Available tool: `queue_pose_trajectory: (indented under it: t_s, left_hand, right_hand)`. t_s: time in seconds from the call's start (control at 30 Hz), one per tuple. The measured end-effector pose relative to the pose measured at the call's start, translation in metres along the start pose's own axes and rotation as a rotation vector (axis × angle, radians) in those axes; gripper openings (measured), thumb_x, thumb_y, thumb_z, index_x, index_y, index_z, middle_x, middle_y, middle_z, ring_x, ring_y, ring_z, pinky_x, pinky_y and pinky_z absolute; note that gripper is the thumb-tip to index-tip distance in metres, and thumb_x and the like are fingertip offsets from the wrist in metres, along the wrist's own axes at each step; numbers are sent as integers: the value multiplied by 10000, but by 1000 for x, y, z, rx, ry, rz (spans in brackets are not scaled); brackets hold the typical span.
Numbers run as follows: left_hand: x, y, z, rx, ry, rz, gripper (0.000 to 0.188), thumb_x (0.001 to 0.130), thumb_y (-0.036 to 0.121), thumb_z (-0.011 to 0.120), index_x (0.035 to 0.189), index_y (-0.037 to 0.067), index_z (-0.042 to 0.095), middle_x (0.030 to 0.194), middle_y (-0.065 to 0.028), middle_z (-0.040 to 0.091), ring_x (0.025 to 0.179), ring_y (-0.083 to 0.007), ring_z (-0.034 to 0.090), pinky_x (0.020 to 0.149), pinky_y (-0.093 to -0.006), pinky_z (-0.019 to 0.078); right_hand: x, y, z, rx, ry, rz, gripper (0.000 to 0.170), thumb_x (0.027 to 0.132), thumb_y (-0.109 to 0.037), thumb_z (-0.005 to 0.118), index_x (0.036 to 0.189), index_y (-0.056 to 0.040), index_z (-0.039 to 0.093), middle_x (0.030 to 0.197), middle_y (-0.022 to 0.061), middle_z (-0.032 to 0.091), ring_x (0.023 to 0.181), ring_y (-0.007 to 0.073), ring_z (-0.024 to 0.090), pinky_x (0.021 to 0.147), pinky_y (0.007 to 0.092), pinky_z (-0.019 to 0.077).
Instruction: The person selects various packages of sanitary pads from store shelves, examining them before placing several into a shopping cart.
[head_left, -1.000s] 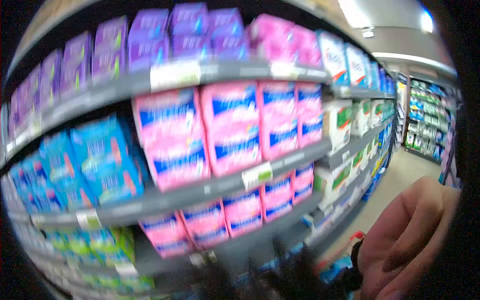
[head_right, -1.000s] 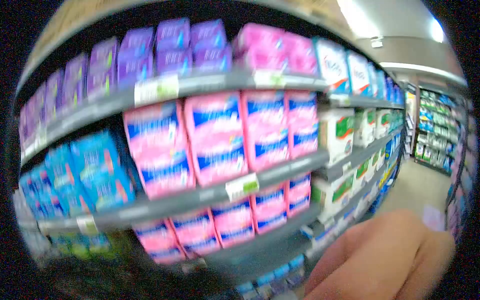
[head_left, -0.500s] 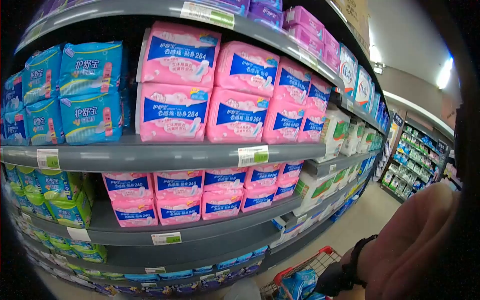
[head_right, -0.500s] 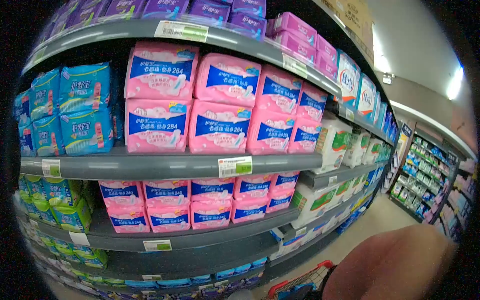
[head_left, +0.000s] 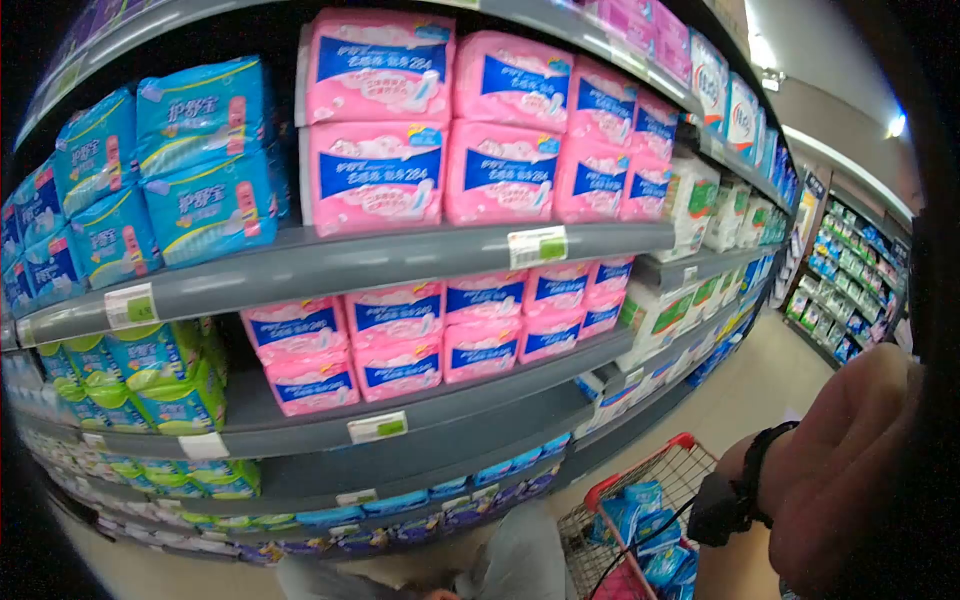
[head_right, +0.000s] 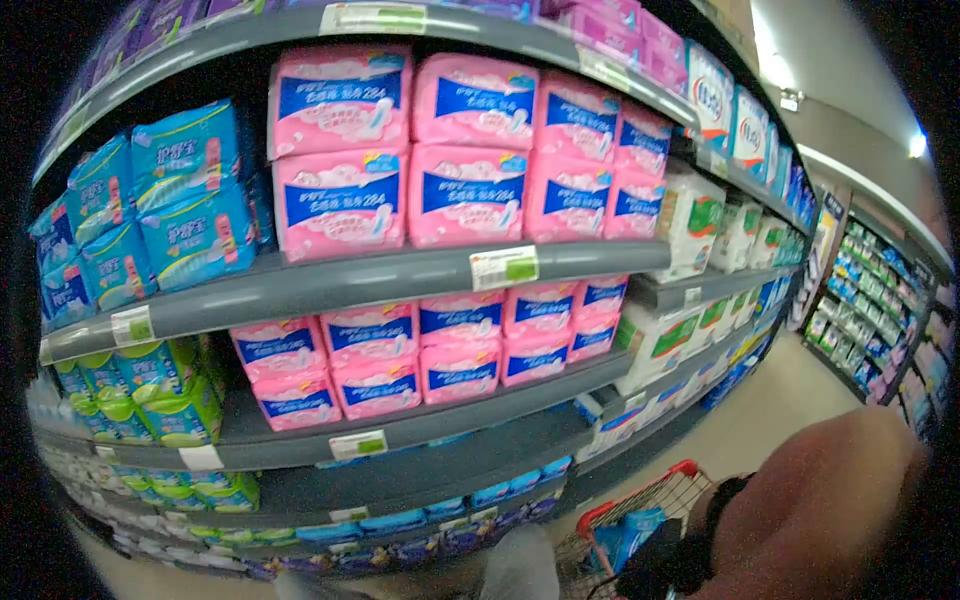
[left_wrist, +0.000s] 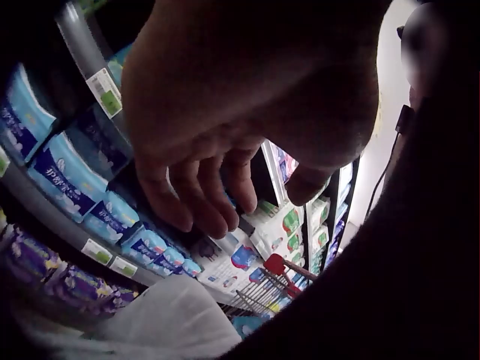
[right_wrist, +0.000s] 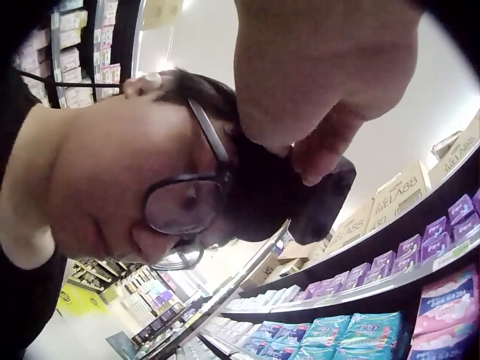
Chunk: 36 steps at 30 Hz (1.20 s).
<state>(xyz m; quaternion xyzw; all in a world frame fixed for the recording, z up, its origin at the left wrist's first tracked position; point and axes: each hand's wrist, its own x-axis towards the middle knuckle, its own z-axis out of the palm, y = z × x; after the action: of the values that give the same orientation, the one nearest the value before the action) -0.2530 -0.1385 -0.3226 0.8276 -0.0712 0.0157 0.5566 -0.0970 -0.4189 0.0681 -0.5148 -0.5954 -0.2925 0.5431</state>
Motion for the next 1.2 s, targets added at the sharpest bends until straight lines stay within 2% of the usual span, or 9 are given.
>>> queue_pose_trajectory:
  t_s: [0.07,0.17,0.2,0.3,0.33,0.67,1.07,1.17,1.2]
  left_hand:
    - [3,-3,7,-109,15,4,221,935,236,661,1056,94,542,728,-79,566,606,-203,566,557,-342,436]
    - [3,-1,0,41,10,13,213,934,229,664,1052,101,542,736,-87,589,625,-220,596,571,-340,456]
    - [2,5,-5,88,-12,-15,213,922,196,678,1047,95,539,763,-86,610,668,-221,629,605,-335,492]
    - [1,-11,5,-38,30,6,215,910,174,689,1038,81,543,798,-90,622,717,-218,650,644,-336,517]
    - [4,-2,0,-36,-16,-41,227,897,168,701,1036,67,552,844,-97,623,735,-221,646,659,-342,520]
    - [5,-6,3,-22,-31,-40,241,895,187,687,1075,67,582,912,-107,618,787,-264,648,692,-363,526]
    - [6,-7,0,1,-44,-8,264,861,133,701,1079,72,566,918,-113,600,821,-301,649,693,-392,513]
    - [8,2,-7,21,-59,-15,276,857,101,690,1104,68,572,955,-113,619,857,-291,655,722,-373,510]
    - [9,0,-6,12,-68,-21,287,869,162,700,1105,68,566,960,-115,635,867,-279,665,735,-373,522]
  right_hand:
    - [3,-6,7,-18,-28,-17,171,885,-222,585,809,-93,503,773,52,527,674,163,514,593,295,377]
    - [0,-20,24,-45,-81,-70,175,882,-228,588,815,-91,502,774,49,525,679,161,512,600,294,377]
    - [0,-22,29,-53,-89,-83,176,881,-230,590,817,-91,502,775,48,524,680,160,512,603,294,377]
    - [2,-27,39,-77,-109,-116,181,878,-235,593,823,-90,500,776,44,521,685,159,510,610,293,377]
    - [1,-27,41,-84,-119,-119,183,877,-237,594,825,-89,500,776,43,520,687,158,510,612,293,377]
    - [-1,-2,58,-117,-149,-73,205,868,-255,607,846,-85,495,779,32,511,703,151,504,635,291,377]
    - [-9,6,63,-144,-151,-47,238,857,-277,622,871,-79,490,784,19,500,722,143,498,663,288,377]
    - [-9,7,64,-152,-147,-44,247,854,-283,625,877,-78,488,785,16,497,727,141,497,670,287,376]
    - [-9,6,65,-156,-150,-45,250,853,-285,626,879,-78,488,785,14,496,729,141,496,672,287,376]
